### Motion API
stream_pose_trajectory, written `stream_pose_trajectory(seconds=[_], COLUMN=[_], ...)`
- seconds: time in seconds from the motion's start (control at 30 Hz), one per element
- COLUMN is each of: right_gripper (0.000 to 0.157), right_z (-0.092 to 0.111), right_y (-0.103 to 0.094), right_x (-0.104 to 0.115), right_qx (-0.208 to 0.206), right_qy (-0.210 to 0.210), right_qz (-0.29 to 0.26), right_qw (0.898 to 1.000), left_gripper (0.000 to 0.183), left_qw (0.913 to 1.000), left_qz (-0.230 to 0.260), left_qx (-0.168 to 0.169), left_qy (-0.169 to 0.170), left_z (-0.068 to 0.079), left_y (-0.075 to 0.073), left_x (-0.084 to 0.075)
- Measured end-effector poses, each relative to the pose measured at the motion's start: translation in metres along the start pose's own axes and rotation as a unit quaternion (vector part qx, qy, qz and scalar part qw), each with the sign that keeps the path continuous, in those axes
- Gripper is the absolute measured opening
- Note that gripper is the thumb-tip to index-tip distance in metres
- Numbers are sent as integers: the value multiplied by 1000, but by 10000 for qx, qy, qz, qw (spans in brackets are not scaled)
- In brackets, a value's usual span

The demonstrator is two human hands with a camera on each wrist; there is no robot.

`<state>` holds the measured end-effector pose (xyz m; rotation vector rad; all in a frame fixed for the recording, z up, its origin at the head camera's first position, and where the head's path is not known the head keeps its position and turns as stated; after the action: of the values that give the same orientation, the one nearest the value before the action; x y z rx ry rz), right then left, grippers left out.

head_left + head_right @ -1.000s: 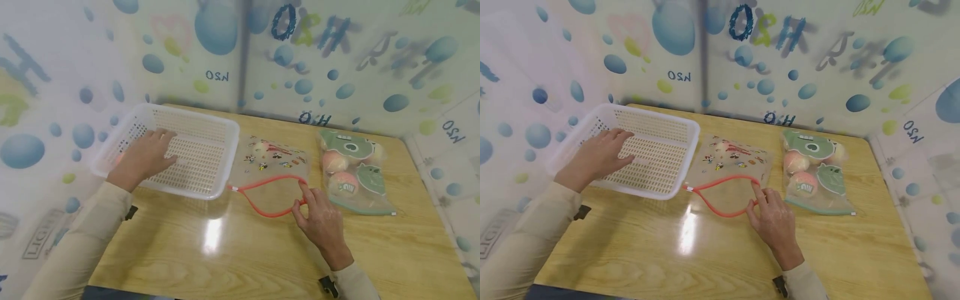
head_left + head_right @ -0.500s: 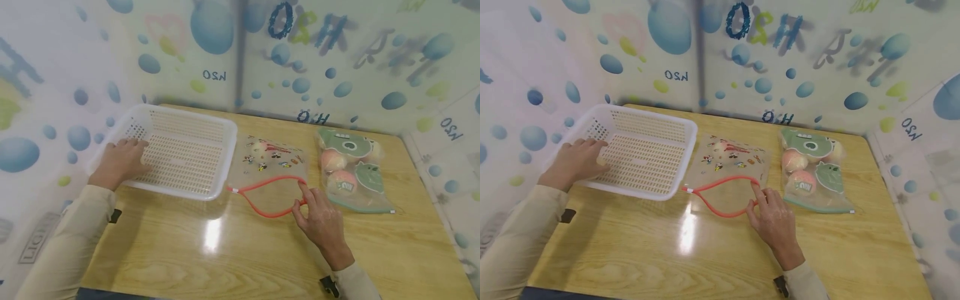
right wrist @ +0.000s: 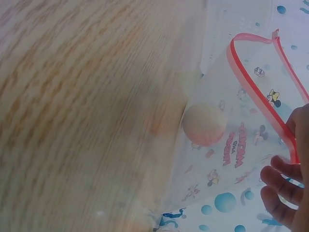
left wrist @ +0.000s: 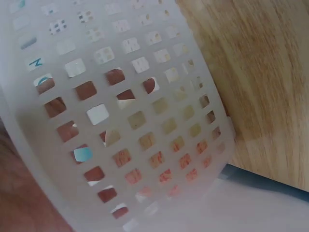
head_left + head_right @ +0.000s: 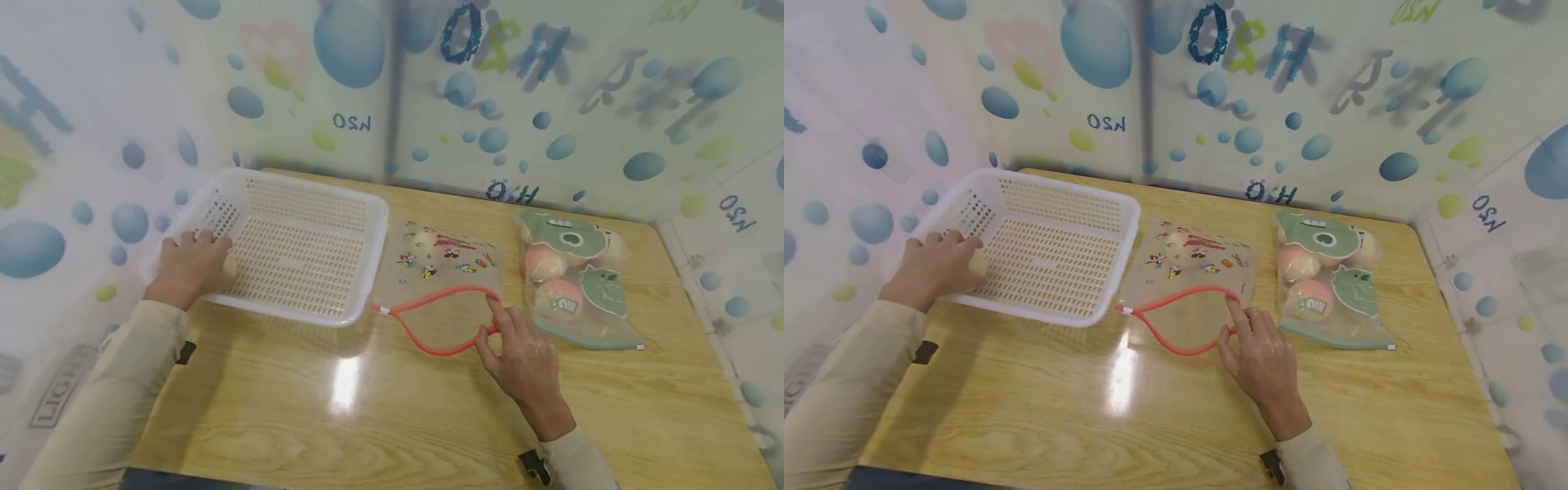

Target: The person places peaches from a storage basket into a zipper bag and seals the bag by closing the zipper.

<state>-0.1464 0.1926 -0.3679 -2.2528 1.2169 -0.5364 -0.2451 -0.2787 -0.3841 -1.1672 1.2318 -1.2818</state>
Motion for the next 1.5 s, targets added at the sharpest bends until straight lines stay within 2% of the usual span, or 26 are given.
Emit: stream_pose_trajectory(seconds=[0.2, 0.6, 0.77, 1.07, 1.33, 1.5], right_gripper=[49, 49, 49, 49, 50, 50], right_z=[1, 1, 2, 2, 1, 1], right_y=[0, 2, 2, 1, 3, 3], right_x=[0, 0, 0, 3, 1, 0], right_qx=[37, 106, 110, 96, 215, 228], right_qy=[5, 24, 65, -20, 43, 75], right_qz=[-32, -74, -71, -40, 3, -32], right_qw=[10000, 9999, 9999, 9999, 9998, 9997], left_gripper=[57, 42, 49, 46, 48, 57], left_qw=[9998, 9993, 9978, 9933, 9890, 9864], left_qz=[60, -177, -210, 167, 37, 224], left_qx=[211, 29, -119, -429, -768, -718], left_qy=[-10, 321, 609, 1057, 1264, 1462], left_z=[-2, -5, -4, -6, -9, -6], left_y=[1, -1, -2, -5, -7, -7], left_x=[-3, -13, -27, -54, -74, -86])
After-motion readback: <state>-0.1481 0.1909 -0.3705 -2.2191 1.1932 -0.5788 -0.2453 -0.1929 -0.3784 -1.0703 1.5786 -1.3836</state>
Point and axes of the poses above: each hand's wrist, its own z-axis away from the middle knuckle, its own y-axis out of the palm, x = y × z, the point moved 8 cm from there along -z, towards the middle knuckle, and after that the axes turned 8 degrees about -x, right-handed, at the moved point
